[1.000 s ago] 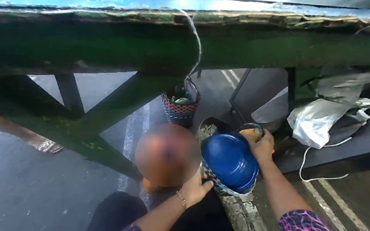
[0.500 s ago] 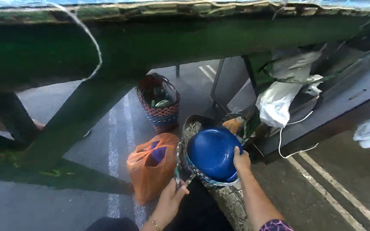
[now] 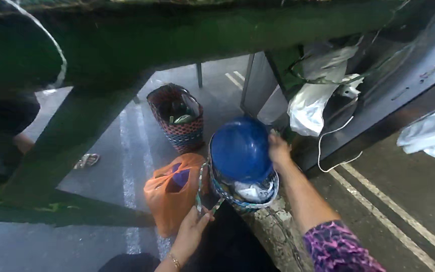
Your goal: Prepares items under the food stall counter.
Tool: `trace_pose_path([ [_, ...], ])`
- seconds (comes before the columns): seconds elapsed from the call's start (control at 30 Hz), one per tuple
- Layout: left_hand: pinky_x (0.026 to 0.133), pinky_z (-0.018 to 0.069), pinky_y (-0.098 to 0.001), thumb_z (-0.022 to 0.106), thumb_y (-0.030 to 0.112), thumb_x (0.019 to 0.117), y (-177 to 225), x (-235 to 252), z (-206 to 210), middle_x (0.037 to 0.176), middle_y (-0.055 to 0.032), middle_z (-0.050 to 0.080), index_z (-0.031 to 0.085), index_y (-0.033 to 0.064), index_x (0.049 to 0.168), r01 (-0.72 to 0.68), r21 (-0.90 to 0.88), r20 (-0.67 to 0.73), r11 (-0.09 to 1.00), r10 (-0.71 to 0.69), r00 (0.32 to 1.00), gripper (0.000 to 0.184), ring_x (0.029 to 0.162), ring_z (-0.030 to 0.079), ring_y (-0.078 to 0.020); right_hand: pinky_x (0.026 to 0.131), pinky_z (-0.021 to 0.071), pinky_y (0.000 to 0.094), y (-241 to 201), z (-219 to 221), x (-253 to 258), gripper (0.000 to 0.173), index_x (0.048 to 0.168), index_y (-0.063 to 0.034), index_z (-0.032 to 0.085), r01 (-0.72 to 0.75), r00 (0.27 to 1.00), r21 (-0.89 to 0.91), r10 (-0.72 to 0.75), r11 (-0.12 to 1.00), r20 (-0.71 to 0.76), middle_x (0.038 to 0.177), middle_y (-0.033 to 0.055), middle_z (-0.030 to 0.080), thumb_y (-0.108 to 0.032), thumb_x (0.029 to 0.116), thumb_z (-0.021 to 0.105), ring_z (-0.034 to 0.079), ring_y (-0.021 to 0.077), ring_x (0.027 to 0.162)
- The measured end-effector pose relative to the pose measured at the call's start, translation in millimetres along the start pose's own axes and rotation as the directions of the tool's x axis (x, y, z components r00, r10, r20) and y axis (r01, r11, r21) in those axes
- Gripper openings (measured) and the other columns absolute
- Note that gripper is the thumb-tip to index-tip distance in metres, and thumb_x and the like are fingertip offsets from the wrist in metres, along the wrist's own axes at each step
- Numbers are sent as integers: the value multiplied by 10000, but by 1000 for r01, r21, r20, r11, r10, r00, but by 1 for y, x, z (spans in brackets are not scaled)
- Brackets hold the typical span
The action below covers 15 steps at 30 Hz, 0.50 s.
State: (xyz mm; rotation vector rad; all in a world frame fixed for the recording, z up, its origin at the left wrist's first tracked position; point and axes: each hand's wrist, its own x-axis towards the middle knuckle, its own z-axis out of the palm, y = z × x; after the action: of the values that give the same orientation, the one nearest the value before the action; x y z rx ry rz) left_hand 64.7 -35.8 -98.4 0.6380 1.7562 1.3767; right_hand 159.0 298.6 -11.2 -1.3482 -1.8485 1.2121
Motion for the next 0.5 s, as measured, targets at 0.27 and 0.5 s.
trace_pose_path([
  [0.27,868,599,-336,593,140,980,8,-1,6,1021,-66,740,581,21,1171,-4,-10,8,1000,4,1000,225,943,722,-162,1045,524,413,-99,-34,7,607,1530,-117,420,170,958,293,-227,941,173,1378,116,609,-406,1027,599,613,166,1225],
  [0.5,894,619,-424,581,138,994,7,-5,5,1135,-127,722,540,-9,1255,64,-206,-31,976,-72,997,303,1057,715,-242,817,612,464,-107,-15,-33,527,1190,-22,626,585,776,-4,-558,811,293,974,118,721,-226,780,888,718,215,878],
])
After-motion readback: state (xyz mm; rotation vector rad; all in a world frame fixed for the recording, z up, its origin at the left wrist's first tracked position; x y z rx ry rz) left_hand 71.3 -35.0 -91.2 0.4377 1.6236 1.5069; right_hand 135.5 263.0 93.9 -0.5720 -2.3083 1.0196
